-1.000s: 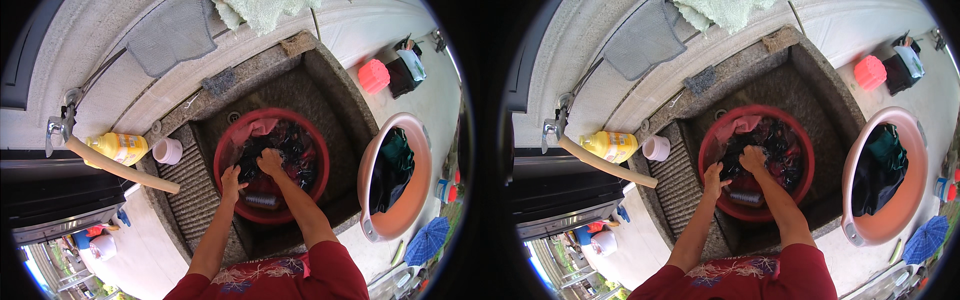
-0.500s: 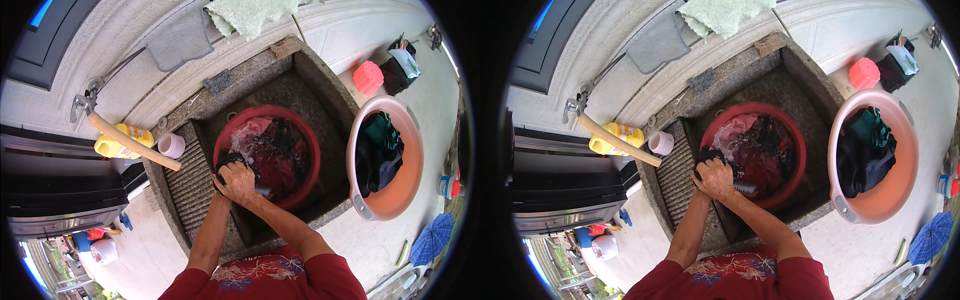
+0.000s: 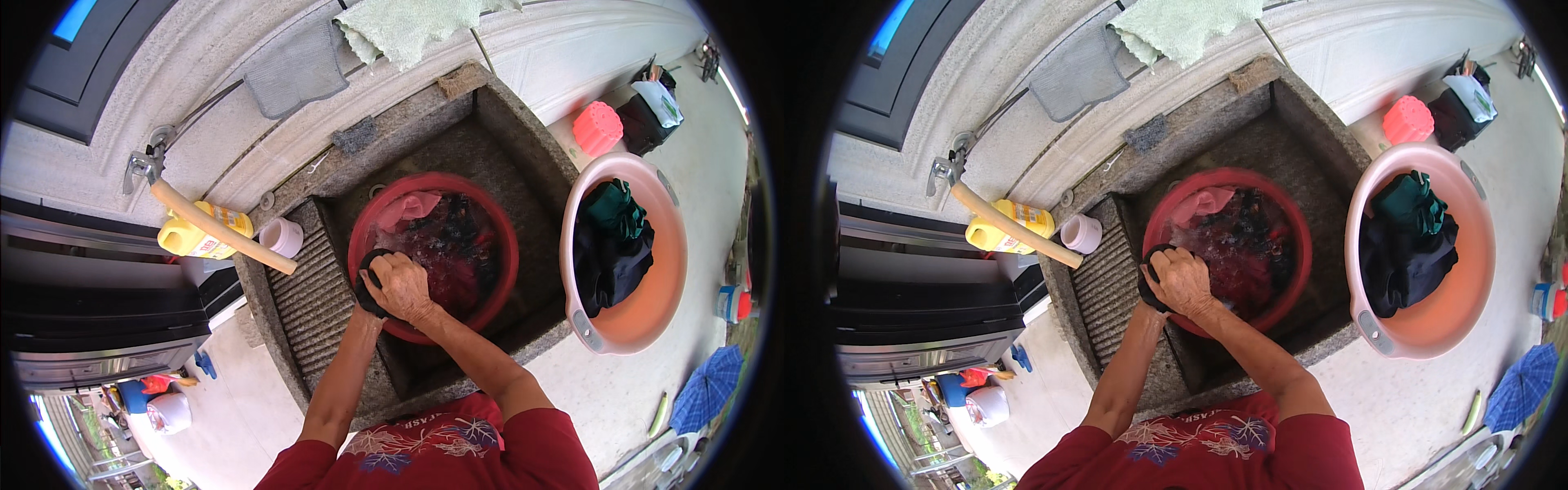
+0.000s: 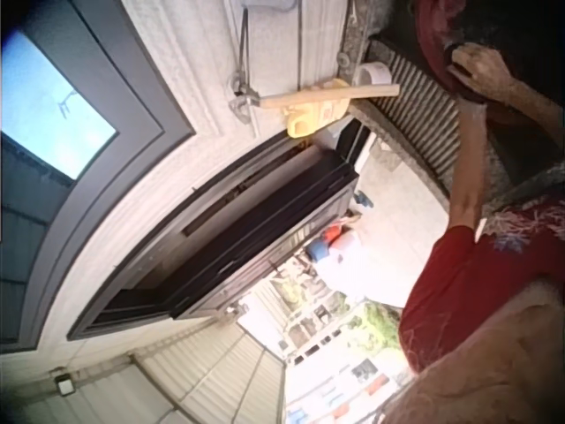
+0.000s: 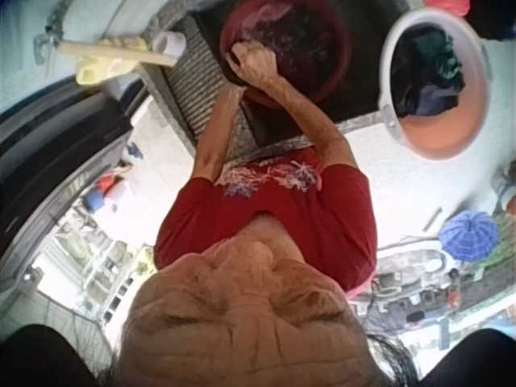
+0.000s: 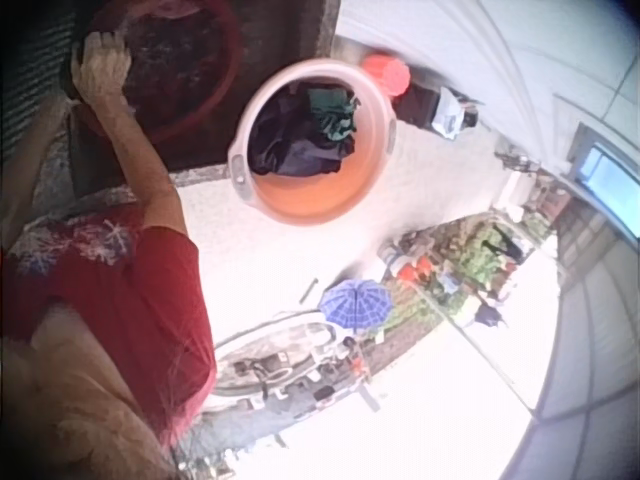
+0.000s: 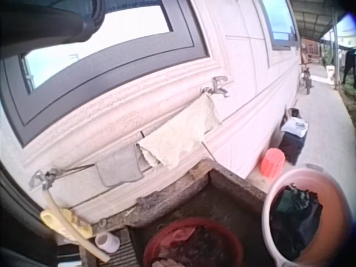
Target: The person washes clothes by hand at an outdoor stone sink. They scrub a green garment and a black garment against the washboard, rinse them in a red basin filled with water, and wring them out. The person handles the items one at a time, using a brush and their hands to clean the fabric.
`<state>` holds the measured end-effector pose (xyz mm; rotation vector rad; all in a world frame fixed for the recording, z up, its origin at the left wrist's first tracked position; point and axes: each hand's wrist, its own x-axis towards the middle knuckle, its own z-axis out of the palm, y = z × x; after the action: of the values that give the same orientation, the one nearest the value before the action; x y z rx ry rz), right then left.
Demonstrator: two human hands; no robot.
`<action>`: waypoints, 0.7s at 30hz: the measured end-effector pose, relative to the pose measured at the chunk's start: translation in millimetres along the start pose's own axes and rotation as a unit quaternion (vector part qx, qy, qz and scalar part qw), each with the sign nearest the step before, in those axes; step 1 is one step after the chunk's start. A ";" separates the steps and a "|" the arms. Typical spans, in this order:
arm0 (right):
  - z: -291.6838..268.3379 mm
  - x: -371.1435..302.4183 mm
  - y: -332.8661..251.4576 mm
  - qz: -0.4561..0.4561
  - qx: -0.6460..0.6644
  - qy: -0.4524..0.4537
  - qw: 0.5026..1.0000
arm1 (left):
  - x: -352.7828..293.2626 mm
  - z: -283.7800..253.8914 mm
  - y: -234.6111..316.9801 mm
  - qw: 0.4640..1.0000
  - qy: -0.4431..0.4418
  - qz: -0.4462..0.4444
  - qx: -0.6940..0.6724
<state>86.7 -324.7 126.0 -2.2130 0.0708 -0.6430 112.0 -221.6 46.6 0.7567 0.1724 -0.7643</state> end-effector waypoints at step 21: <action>25.8 -60.5 116.4 0.147 -0.183 -0.296 0.926 | -50.7 25.5 43.1 0.398 0.088 -0.117 0.906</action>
<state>64.6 -369.1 1.8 -2.5929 0.2190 0.2390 101.6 -189.7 109.5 3.0222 -0.5768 -0.9250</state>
